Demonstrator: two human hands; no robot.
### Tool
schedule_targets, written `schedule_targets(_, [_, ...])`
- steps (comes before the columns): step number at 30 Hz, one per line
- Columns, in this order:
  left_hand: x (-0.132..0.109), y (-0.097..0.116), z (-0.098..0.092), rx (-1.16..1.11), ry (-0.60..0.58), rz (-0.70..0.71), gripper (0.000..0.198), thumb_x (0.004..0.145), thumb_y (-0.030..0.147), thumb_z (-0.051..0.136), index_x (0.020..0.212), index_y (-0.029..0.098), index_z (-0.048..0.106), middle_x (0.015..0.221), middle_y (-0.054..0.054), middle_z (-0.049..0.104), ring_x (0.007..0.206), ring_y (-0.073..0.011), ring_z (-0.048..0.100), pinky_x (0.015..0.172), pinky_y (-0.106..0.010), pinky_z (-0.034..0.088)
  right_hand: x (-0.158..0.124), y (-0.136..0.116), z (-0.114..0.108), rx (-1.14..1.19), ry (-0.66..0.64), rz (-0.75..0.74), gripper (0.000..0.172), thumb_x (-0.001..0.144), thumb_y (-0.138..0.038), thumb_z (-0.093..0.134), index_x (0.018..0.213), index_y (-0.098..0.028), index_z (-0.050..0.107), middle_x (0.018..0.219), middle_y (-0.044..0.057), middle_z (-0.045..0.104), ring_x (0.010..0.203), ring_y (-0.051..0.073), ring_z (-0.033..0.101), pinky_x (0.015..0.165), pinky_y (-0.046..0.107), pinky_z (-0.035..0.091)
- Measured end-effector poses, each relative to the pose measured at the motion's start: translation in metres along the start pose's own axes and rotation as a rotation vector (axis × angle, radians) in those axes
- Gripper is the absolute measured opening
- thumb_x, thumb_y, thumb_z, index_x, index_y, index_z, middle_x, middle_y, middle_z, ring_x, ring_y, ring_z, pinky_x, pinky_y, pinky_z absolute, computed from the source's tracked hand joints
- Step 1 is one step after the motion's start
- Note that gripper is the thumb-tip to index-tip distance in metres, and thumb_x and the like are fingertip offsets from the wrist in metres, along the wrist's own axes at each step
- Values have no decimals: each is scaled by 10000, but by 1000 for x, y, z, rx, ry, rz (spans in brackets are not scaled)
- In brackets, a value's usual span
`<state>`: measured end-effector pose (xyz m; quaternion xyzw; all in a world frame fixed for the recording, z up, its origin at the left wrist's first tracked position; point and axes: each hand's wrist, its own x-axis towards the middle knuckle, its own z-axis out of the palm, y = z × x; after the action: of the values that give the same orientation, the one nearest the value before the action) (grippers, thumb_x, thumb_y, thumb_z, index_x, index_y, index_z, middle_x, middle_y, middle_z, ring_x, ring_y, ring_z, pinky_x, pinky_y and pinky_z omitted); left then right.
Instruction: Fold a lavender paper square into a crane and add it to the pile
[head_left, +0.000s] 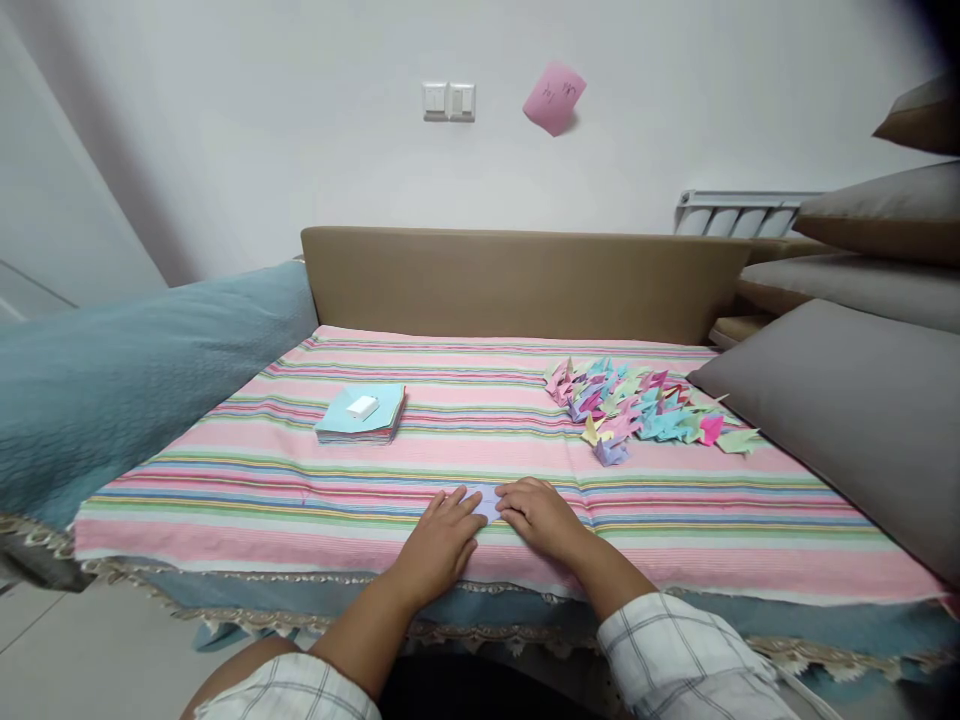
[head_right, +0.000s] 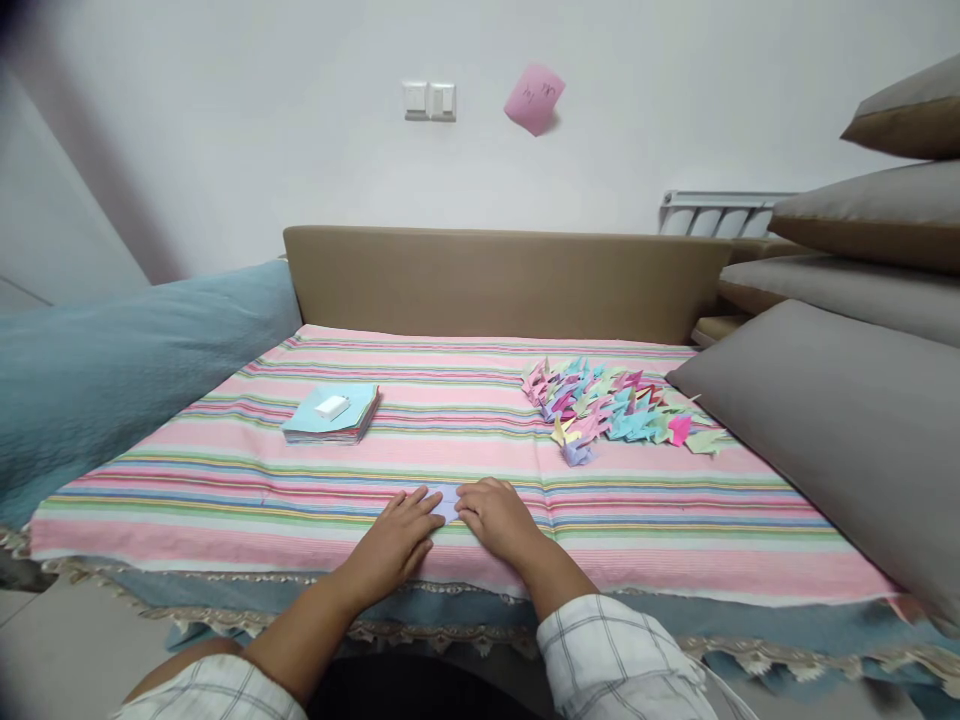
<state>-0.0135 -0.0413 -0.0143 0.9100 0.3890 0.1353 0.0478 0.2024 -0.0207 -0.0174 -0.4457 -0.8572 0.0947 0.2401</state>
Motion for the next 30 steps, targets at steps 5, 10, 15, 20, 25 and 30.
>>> schedule_targets(5, [0, -3, 3, 49, 7, 30, 363, 854, 144, 476, 1192, 264, 533, 1410, -52, 427, 1318, -281, 338, 1057, -556, 279, -9, -15, -7, -84, -57, -57, 260, 867, -297, 526, 1097, -268, 644, 1208, 44, 604, 1112, 216, 505, 981, 401, 355])
schedule_targets(10, [0, -4, 4, 48, 1, 25, 356, 859, 163, 483, 1195, 267, 540, 1410, -57, 426, 1319, -277, 339, 1061, -545, 282, -17, -21, -14, -160, -126, 12, 323, 828, -321, 581, 1149, -318, 617, 1332, 41, 505, 1205, 252, 434, 998, 432, 337])
schedule_targets(15, [0, -3, 3, 32, -5, 17, 366, 858, 159, 482, 1204, 267, 534, 1415, -60, 420, 1323, -282, 332, 1062, -554, 275, -17, -12, -22, -204, -119, 139, 290, 830, -289, 562, 1105, -283, 652, 1296, 72, 538, 1165, 258, 475, 977, 423, 356])
schedule_targets(20, [-1, -2, 3, 31, -3, 9, 353, 861, 161, 477, 1193, 261, 542, 1417, -63, 416, 1329, -285, 322, 1067, -554, 268, -17, -7, -35, -255, -97, 273, 216, 832, -268, 538, 970, -245, 703, 1128, 87, 637, 1040, 268, 555, 883, 402, 402])
schedule_targets(25, [0, -1, 2, 28, -13, 6, 358, 858, 157, 479, 1195, 261, 541, 1414, -64, 419, 1330, -280, 319, 1068, -553, 267, -12, -19, -31, -294, 80, 286, 244, 889, -276, 453, 950, -183, 670, 1022, 108, 659, 1011, 252, 557, 916, 414, 373])
schedule_targets(30, [1, 0, 0, 41, -35, 8, 358, 857, 155, 469, 1195, 249, 539, 1405, -60, 431, 1333, -285, 309, 1070, -553, 262, -6, -32, 0, -159, -56, -22, 520, 906, -405, 425, 1377, -191, 375, 1442, 89, 363, 1348, 239, 262, 1108, 456, 158])
